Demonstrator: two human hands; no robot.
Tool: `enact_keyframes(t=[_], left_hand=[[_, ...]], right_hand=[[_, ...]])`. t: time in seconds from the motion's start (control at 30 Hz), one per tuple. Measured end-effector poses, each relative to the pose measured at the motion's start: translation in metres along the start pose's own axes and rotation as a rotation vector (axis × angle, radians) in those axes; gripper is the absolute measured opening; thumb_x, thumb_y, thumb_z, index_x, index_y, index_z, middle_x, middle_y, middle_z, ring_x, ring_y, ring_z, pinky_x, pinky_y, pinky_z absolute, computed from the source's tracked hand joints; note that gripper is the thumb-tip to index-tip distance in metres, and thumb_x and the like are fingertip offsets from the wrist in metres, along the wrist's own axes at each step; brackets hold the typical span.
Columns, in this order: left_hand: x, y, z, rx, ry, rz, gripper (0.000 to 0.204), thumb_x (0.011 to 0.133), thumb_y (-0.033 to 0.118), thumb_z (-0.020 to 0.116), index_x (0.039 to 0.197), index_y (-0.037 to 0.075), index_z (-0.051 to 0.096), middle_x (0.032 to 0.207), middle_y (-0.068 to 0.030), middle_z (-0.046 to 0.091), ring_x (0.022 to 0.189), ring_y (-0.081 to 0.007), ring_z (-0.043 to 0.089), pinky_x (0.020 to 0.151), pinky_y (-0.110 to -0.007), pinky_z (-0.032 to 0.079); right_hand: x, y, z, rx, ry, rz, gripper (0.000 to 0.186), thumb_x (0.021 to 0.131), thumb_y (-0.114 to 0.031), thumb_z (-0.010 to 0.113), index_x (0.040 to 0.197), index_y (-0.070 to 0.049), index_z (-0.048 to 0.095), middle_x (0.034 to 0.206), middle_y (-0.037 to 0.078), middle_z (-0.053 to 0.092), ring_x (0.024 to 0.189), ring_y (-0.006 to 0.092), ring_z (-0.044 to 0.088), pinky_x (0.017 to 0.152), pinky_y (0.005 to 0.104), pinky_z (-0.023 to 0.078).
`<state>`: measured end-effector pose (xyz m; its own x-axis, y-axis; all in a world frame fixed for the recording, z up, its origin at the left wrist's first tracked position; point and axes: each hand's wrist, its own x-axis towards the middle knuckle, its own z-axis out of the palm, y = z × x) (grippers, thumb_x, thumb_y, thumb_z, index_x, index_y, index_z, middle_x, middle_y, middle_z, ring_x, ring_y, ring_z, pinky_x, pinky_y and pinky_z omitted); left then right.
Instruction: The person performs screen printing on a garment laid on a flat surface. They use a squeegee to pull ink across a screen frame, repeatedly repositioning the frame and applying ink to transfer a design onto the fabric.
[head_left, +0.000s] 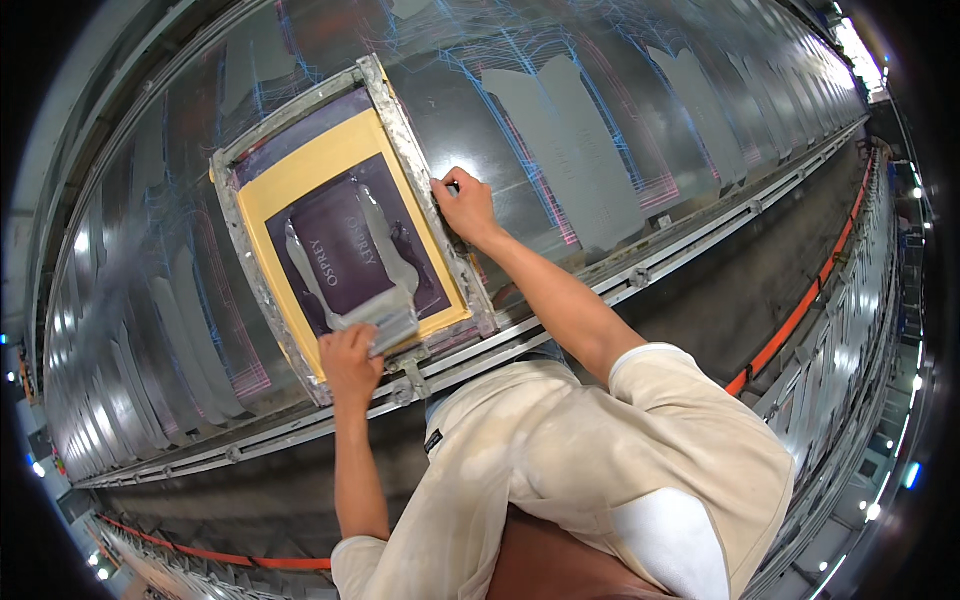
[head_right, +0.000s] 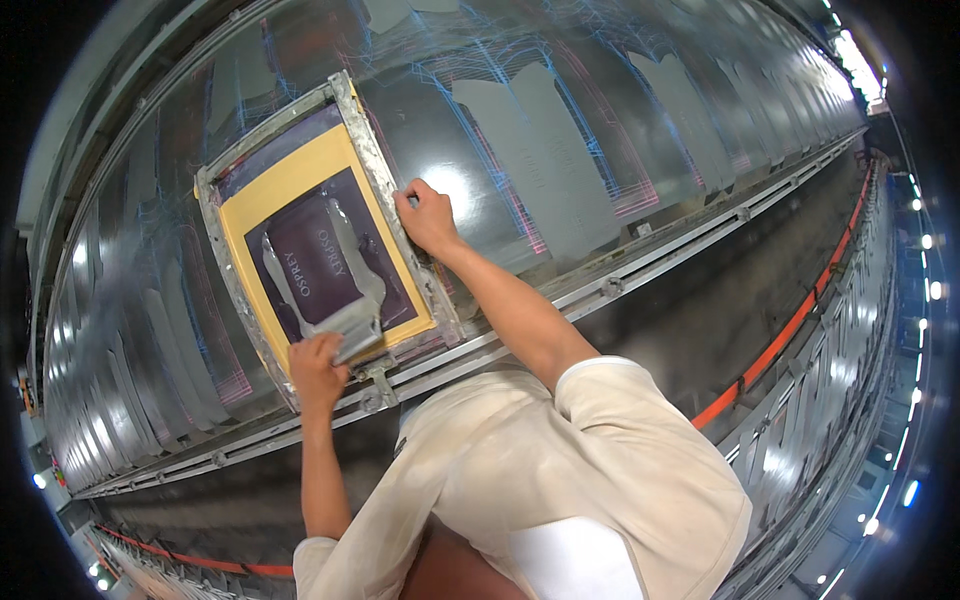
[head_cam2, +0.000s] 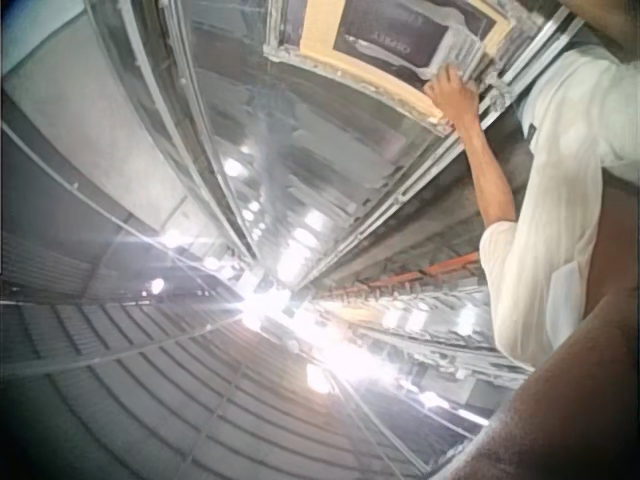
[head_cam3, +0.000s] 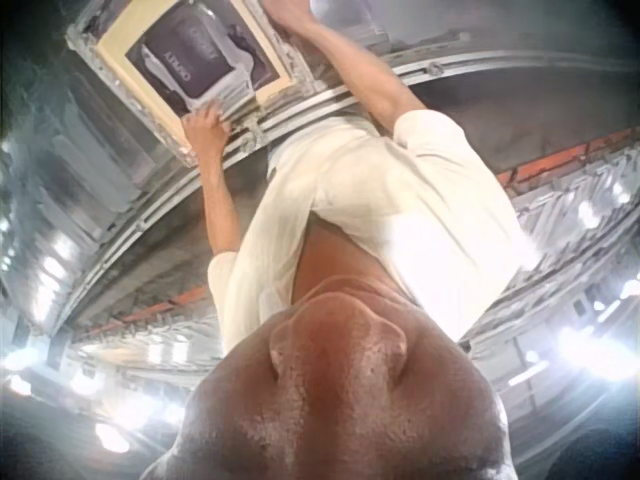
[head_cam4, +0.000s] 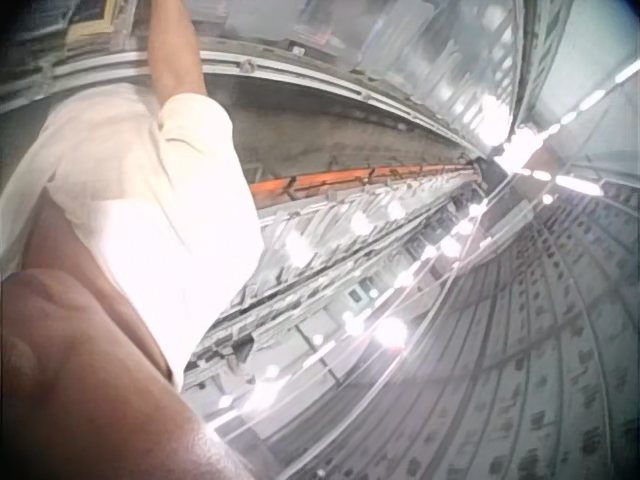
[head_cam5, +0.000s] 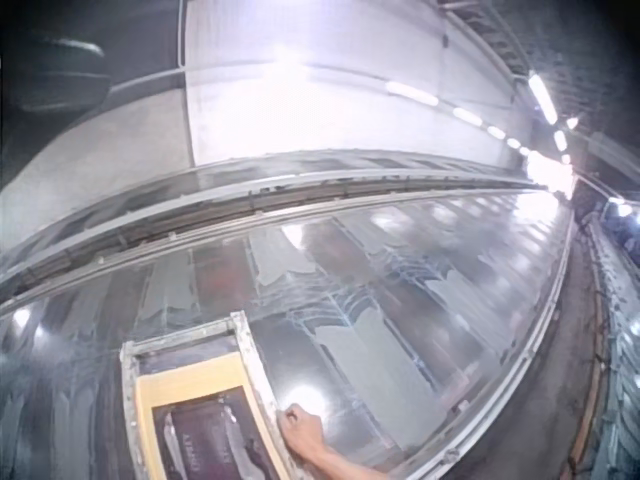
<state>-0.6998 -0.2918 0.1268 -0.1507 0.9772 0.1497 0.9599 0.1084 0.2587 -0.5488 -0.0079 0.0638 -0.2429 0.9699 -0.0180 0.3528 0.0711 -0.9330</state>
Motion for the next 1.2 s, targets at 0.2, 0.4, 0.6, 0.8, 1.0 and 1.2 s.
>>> enact_keyframes(t=[0.2,0.4,0.6,0.8,1.0,1.2], left_hand=[[-0.03,-0.009,0.016,0.004,-0.008,0.027,0.054,0.057,0.008,0.079,0.11,0.012,0.069,0.112,-0.0031,0.067,0.095,-0.0243,0.061,0.086,-0.043,0.043],[0.038,-0.064,0.014,0.072,0.028,0.036,0.055,0.058,0.003,0.078,0.112,0.012,0.068,0.113,-0.0043,0.068,0.097,-0.0255,0.06,0.088,-0.042,0.041],[0.152,-0.128,-0.006,-0.069,0.04,0.085,0.026,0.067,0.009,0.078,0.093,0.013,0.074,0.094,-0.0025,0.071,0.085,-0.0259,0.065,0.08,-0.04,0.043],[0.202,-0.153,-0.01,-0.077,-0.087,0.033,0.013,0.07,0.014,0.078,0.082,0.011,0.074,0.082,-0.0071,0.071,0.083,-0.0314,0.068,0.074,-0.044,0.046],[0.136,-0.126,0.016,-0.085,0.022,0.011,0.02,0.067,0.016,0.082,0.086,0.014,0.076,0.082,-0.0078,0.07,0.081,-0.0308,0.067,0.073,-0.044,0.046],[0.049,-0.077,-0.001,-0.168,-0.151,0.003,0.028,0.065,0.012,0.082,0.093,0.012,0.077,0.086,-0.0061,0.07,0.084,-0.0274,0.067,0.079,-0.042,0.044]], right_hand=[[0.006,0.01,0.016,-0.18,0.092,-0.161,0.028,0.092,-0.03,0.07,0.089,-0.002,0.068,0.085,0.026,0.07,0.079,0.0456,0.068,0.07,0.0493,0.051],[0.005,-0.005,0.017,-0.246,-0.077,0.026,0.032,0.092,-0.033,0.072,0.091,-0.001,0.067,0.086,0.023,0.07,0.083,0.0418,0.068,0.074,0.0467,0.051],[0.021,-0.032,0.013,-0.538,-0.08,-0.334,0.039,0.087,-0.042,0.076,0.1,-0.005,0.072,0.101,0.016,0.073,0.103,0.0361,0.067,0.086,0.0477,0.05],[0.049,-0.102,0.104,-0.582,-0.519,-0.825,0.038,0.079,-0.037,0.082,0.101,-0.008,0.074,0.099,0.014,0.073,0.105,0.0334,0.066,0.095,0.0444,0.046],[-0.001,-0.072,0.108,-0.723,-0.624,-0.772,0.016,0.073,-0.013,0.075,0.086,-0.008,0.067,0.084,0.013,0.07,0.089,0.0308,0.067,0.097,0.0438,0.044],[-0.091,-0.06,0.071,-0.653,-0.731,-0.763,0.022,0.07,-0.014,0.078,0.089,-0.008,0.068,0.087,0.011,0.07,0.098,0.0282,0.066,0.099,0.044,0.042]])
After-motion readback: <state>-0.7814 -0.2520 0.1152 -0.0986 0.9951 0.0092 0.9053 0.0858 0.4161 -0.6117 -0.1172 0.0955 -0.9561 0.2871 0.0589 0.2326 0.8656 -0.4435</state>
